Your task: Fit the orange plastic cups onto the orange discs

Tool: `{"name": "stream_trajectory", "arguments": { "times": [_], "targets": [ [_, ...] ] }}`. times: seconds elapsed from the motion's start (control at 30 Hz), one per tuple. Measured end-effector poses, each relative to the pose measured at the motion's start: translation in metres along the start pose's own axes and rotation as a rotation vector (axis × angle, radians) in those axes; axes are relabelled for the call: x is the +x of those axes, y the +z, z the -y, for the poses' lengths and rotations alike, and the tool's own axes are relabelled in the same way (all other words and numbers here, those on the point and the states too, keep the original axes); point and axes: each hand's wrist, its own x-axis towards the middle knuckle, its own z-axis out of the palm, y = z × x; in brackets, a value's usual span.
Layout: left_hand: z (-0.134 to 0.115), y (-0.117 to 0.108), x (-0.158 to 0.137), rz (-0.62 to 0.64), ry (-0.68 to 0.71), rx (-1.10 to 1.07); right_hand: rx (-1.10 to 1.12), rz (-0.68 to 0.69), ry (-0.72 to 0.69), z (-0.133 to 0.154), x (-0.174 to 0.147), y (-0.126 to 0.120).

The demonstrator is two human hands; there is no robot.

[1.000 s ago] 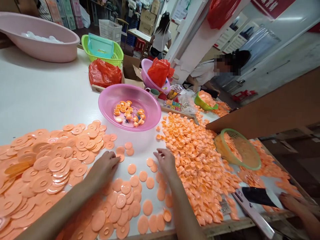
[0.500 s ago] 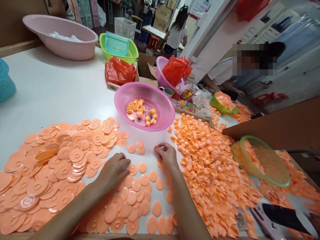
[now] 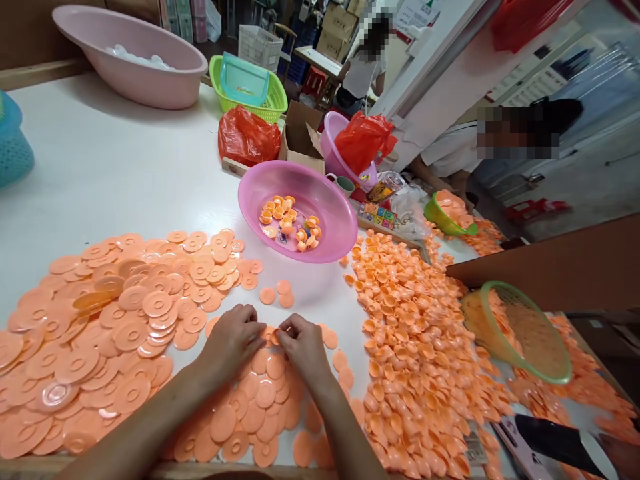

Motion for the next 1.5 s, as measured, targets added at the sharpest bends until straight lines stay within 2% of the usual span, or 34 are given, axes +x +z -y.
{"name": "stream_trajectory", "arguments": {
  "times": [0.1,0.2,0.3,0.37,0.43,0.67,0.83,0.97,1.07,1.13,1.2,1.3,1.4,1.43,1.5],
  "targets": [
    [0.001,-0.001,0.002,0.009,0.015,-0.008,-0.021,-0.029,-0.033,-0.002,-0.001,0.012],
    [0.002,-0.009,0.005,0.085,-0.014,-0.164,-0.069,-0.029,-0.064,-0.002,0.0,0.016],
    [-0.001,-0.013,0.011,0.154,-0.212,-0.457,-0.107,-0.018,-0.094,-0.001,-0.001,0.015],
    [-0.005,-0.01,0.012,0.137,-0.35,-0.593,-0.119,-0.018,-0.107,-0.001,-0.003,0.016],
    [-0.01,-0.003,0.011,0.095,-0.413,-0.641,-0.124,-0.034,-0.124,-0.002,-0.006,0.018],
    [-0.013,0.011,0.002,0.065,-0.438,-0.716,-0.101,-0.077,-0.122,-0.005,-0.011,0.026],
    [-0.01,0.004,0.003,0.052,-0.422,-0.732,-0.027,-0.119,-0.139,-0.013,-0.015,0.029],
    [-0.013,-0.002,0.003,-0.045,-0.472,-0.721,0.121,-0.129,-0.159,-0.016,-0.017,0.028],
    [-0.02,-0.002,-0.001,-0.046,-0.553,-0.848,0.176,-0.132,-0.186,-0.011,-0.021,0.026],
    [-0.025,-0.004,-0.004,-0.018,-0.599,-0.99,0.189,-0.087,-0.205,-0.007,-0.024,0.022],
    [-0.031,-0.016,0.0,-0.047,-0.628,-1.067,0.219,-0.027,-0.208,-0.005,-0.025,0.014],
    [-0.038,-0.052,0.027,-0.222,-0.583,-0.961,0.234,-0.077,-0.189,-0.013,-0.02,-0.009],
    [-0.032,-0.095,0.084,-0.463,-0.443,-0.774,0.137,-0.29,-0.162,-0.03,-0.007,-0.04],
    [-0.027,-0.107,0.107,-0.503,-0.397,-0.739,0.094,-0.352,-0.151,-0.038,-0.003,-0.051],
    [-0.013,-0.124,0.147,-0.523,-0.394,-0.679,0.023,-0.423,-0.129,-0.053,0.005,-0.071]
  ]
}}
